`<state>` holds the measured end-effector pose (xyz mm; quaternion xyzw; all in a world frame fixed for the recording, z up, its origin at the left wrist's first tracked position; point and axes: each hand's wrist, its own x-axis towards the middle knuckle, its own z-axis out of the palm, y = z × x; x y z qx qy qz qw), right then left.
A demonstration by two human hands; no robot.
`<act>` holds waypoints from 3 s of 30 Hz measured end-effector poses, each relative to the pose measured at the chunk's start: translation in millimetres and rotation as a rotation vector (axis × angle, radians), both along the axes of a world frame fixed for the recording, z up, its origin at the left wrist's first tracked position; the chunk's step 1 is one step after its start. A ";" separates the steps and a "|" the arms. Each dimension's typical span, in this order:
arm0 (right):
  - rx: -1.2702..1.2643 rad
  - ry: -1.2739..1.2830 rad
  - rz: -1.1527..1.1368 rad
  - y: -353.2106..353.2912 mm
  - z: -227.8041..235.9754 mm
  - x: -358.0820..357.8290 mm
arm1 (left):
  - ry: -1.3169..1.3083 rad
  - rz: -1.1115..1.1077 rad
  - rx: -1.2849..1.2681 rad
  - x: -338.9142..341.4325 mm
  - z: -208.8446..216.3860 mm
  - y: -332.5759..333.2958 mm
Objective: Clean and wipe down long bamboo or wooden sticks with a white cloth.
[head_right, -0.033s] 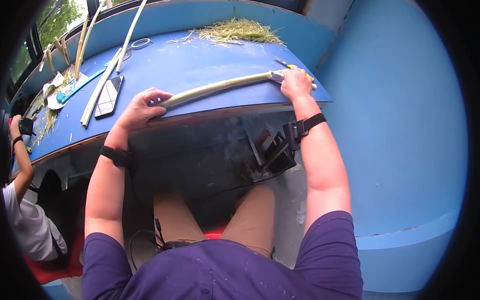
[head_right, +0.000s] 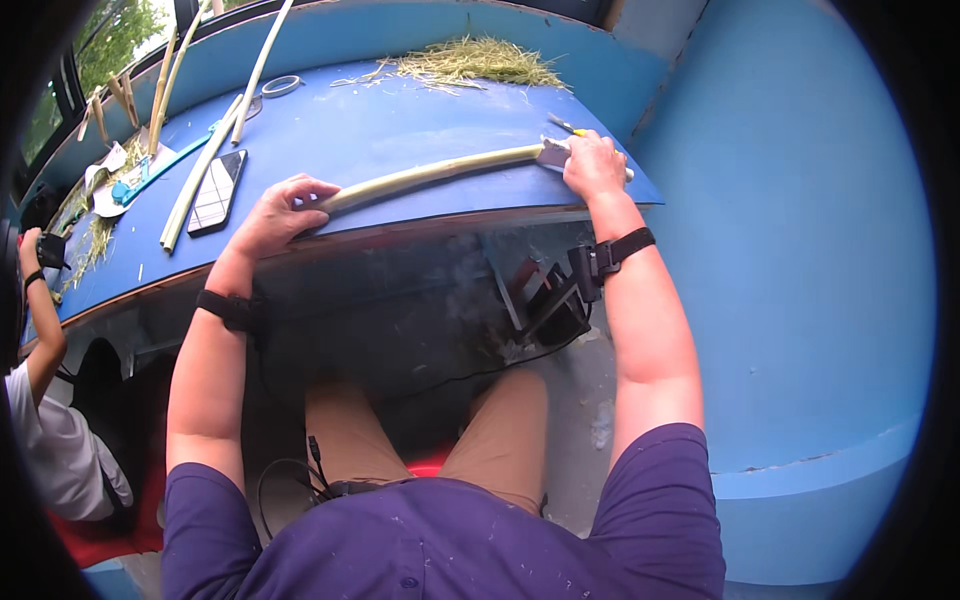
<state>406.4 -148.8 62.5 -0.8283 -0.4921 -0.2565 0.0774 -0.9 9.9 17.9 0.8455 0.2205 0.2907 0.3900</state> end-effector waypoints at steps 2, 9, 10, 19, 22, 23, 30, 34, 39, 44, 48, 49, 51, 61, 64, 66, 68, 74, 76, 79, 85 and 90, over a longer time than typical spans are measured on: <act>0.056 0.042 0.077 0.6 0.5 1.4 | -0.027 0.000 0.001 -7.6 -6.5 5.8; 0.122 0.100 0.590 37.7 -30.0 -47.6 | 0.107 0.274 0.661 15.4 -9.9 -17.9; 0.044 0.136 0.642 42.5 -34.9 -61.6 | 0.108 0.276 0.662 21.0 -12.1 -23.2; -0.145 0.321 0.237 58.6 -36.4 -79.1 | 0.177 0.521 0.701 24.8 -19.2 -16.0; -0.218 0.116 0.490 49.3 -44.4 -62.3 | 0.138 0.535 0.683 18.4 -23.7 -9.5; -0.091 0.070 0.532 46.7 -51.3 -60.4 | 0.140 0.537 0.679 19.4 -23.7 -9.7; 0.043 0.075 0.515 62.7 -64.6 -132.7 | 0.137 0.547 0.600 20.3 -20.5 -12.7; -0.039 0.153 0.519 76.5 -66.3 -205.3 | 0.142 0.537 0.596 22.5 -20.6 -13.1; -0.090 0.218 0.540 71.7 -54.6 -224.5 | 0.166 0.563 0.627 22.3 -24.1 -12.4; 0.003 0.118 0.495 57.7 -64.9 -179.8 | 0.188 0.589 0.586 19.8 -19.1 -16.9; -0.074 0.092 0.356 41.0 -69.1 -103.3 | 0.170 0.590 0.609 19.8 -19.2 -18.1; -0.063 0.067 0.355 36.9 -77.4 -68.7 | 0.158 0.582 0.611 22.3 -18.2 -18.7; 0.144 -0.052 0.483 23.5 -74.3 -26.3 | 0.149 0.581 0.604 23.2 -19.0 -18.7; 0.196 0.029 0.471 45.7 -82.6 -38.8 | 0.143 0.576 0.609 23.7 -17.0 -18.9; 0.203 0.066 0.541 64.6 -84.6 -109.3 | 0.149 0.586 0.619 22.4 -16.9 -20.8; 0.020 0.183 0.499 71.8 -72.4 -164.9 | 0.158 0.590 0.622 19.8 -16.5 -21.6; -0.092 0.193 0.465 78.0 -66.7 -209.8 | 0.150 0.584 0.630 22.7 -19.1 -21.2; 0.123 0.156 0.554 65.9 -66.0 -219.4 | 0.162 0.598 0.698 26.5 -28.6 -20.2; 0.152 0.146 0.569 54.5 -62.5 -195.3 | 0.165 0.603 0.691 22.8 -26.9 -21.9; 0.027 0.093 0.442 45.8 -64.9 -140.3 | 0.137 0.603 0.677 22.5 -18.7 -27.2; 0.152 -0.051 0.419 15.3 -81.9 -1.7 | 0.147 0.593 0.647 26.6 -19.1 -29.7; 0.116 0.061 0.368 -0.1 -69.8 19.5 | 0.260 0.542 0.625 21.5 -14.1 -26.4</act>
